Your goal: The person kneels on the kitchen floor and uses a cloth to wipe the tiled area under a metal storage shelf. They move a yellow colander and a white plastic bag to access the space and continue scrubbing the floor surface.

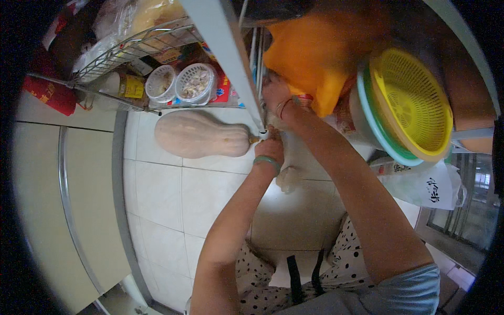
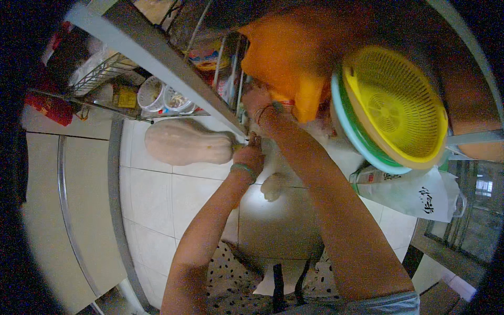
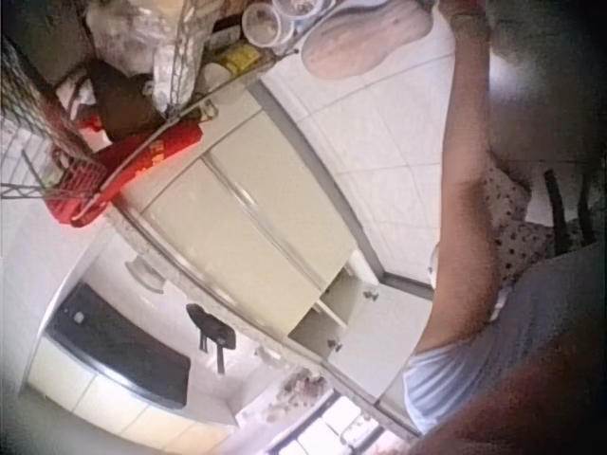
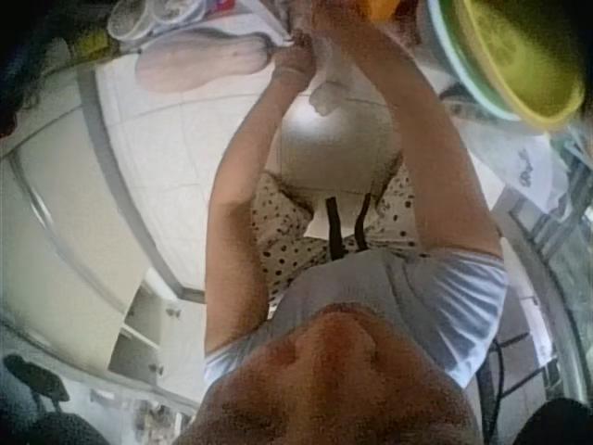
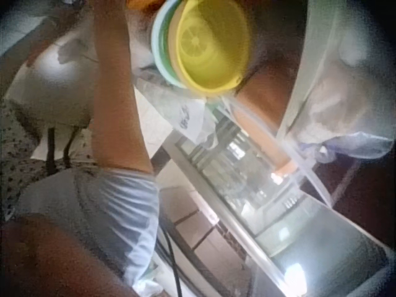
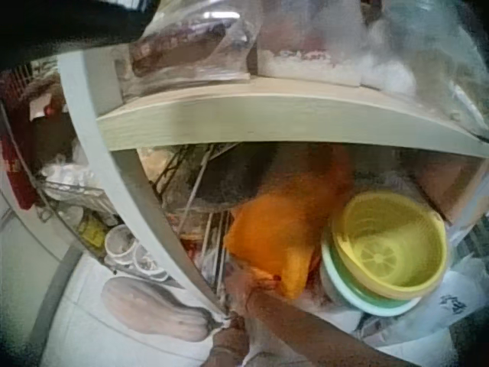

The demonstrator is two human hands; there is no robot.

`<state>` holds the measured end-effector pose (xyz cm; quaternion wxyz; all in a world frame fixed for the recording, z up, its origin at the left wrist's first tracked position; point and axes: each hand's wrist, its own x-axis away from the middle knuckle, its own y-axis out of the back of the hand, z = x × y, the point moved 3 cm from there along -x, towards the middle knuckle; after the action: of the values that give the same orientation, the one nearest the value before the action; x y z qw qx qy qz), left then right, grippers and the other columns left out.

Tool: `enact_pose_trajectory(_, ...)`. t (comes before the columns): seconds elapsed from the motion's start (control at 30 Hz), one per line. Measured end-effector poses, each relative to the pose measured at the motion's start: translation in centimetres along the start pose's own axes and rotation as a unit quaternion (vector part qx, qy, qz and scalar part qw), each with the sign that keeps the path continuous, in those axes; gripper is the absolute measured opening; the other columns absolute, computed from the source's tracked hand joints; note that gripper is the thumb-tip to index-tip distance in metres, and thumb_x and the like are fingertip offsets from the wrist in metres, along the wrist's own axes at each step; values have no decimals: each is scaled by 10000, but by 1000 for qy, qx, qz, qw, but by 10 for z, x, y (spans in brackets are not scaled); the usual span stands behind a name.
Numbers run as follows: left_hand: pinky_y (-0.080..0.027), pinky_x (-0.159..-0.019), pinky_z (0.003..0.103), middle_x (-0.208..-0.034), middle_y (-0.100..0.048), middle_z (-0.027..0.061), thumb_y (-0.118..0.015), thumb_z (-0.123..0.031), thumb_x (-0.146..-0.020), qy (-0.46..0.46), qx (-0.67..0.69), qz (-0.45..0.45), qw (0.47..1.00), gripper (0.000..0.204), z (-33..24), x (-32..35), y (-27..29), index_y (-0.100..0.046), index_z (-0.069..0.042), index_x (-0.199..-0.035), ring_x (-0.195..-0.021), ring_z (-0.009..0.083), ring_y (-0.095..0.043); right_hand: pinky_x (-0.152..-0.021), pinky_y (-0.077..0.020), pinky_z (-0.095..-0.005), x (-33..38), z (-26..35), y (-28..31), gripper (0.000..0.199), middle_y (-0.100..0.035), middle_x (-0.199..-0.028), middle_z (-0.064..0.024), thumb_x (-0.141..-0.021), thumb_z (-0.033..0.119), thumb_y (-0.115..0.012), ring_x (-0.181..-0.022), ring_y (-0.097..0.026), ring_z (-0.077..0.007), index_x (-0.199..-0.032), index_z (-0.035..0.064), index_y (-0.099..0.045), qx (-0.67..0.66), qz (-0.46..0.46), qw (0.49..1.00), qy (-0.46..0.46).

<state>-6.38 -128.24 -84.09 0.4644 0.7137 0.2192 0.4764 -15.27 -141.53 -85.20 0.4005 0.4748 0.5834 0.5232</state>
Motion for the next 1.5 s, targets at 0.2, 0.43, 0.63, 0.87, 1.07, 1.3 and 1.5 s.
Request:
enact_pose_trajectory(0.2,-489,-738,399,-1382,-317,154,-489,-172,-804,-5,30,-24,999,595,-7,6,10,-273,-6,-1332,-917,289,-607,-830,-392,-448,21,3,-10,173,-619,-854,-120,-734,107,-510,-948,-498,-315,-828,56,-646,-133,-208,967,-57)
enact_pose_trajectory(0.43,-502,-694,380,-1144,-559,120,-496,-100,-773,-73,99,-110,986,424,-6,26,16,-477,-112,-1197,-865,278,-616,-749,-455,-347,66,3,-1,209,-586,-856,-116,-802,119,-493,-813,-542,-236,-953,17,-595,-227,4,969,100)
enact_pose_trajectory(0.63,-457,-617,336,-971,-595,73,-567,-250,-813,61,603,-154,780,248,44,23,-30,-558,-88,-1002,-789,202,-593,-636,-468,-235,101,-35,36,189,-592,-811,-20,-822,133,-491,-712,-562,-122,-925,26,-609,-835,137,496,-198)
enact_pose_trajectory(0.87,-386,-576,204,-817,-535,-6,-569,-309,-858,102,843,-114,515,218,-9,24,33,-522,-103,-913,-671,88,-483,-776,-457,-252,118,-53,18,252,-604,-948,-52,-800,91,-481,-829,-567,-129,-1011,18,-598,-899,169,383,-129)
enact_pose_trajectory(1.07,-380,-562,205,-694,-511,-28,-664,-175,-790,77,812,-212,539,195,0,9,1,-486,-101,-816,-602,72,-458,-837,-447,-285,118,-67,27,207,-628,-950,-66,-839,112,-488,-927,-575,-169,-962,26,-630,-653,-47,756,28)
enact_pose_trajectory(1.3,-424,-633,239,-766,-562,15,-654,-251,-798,147,775,-185,586,239,10,4,-20,-532,-116,-952,-664,111,-509,-788,-466,-291,126,-51,51,170,-641,-924,-60,-837,160,-537,-865,-603,-177,-930,65,-643,-627,-120,769,2)
enact_pose_trajectory(1.5,-470,-696,288,-986,-589,48,-571,-315,-850,78,935,24,345,348,-15,20,7,-465,-126,-1122,-804,188,-578,-770,-464,-326,154,-36,84,150,-648,-906,-52,-802,172,-557,-822,-607,-201,-893,82,-635,-495,92,853,137)
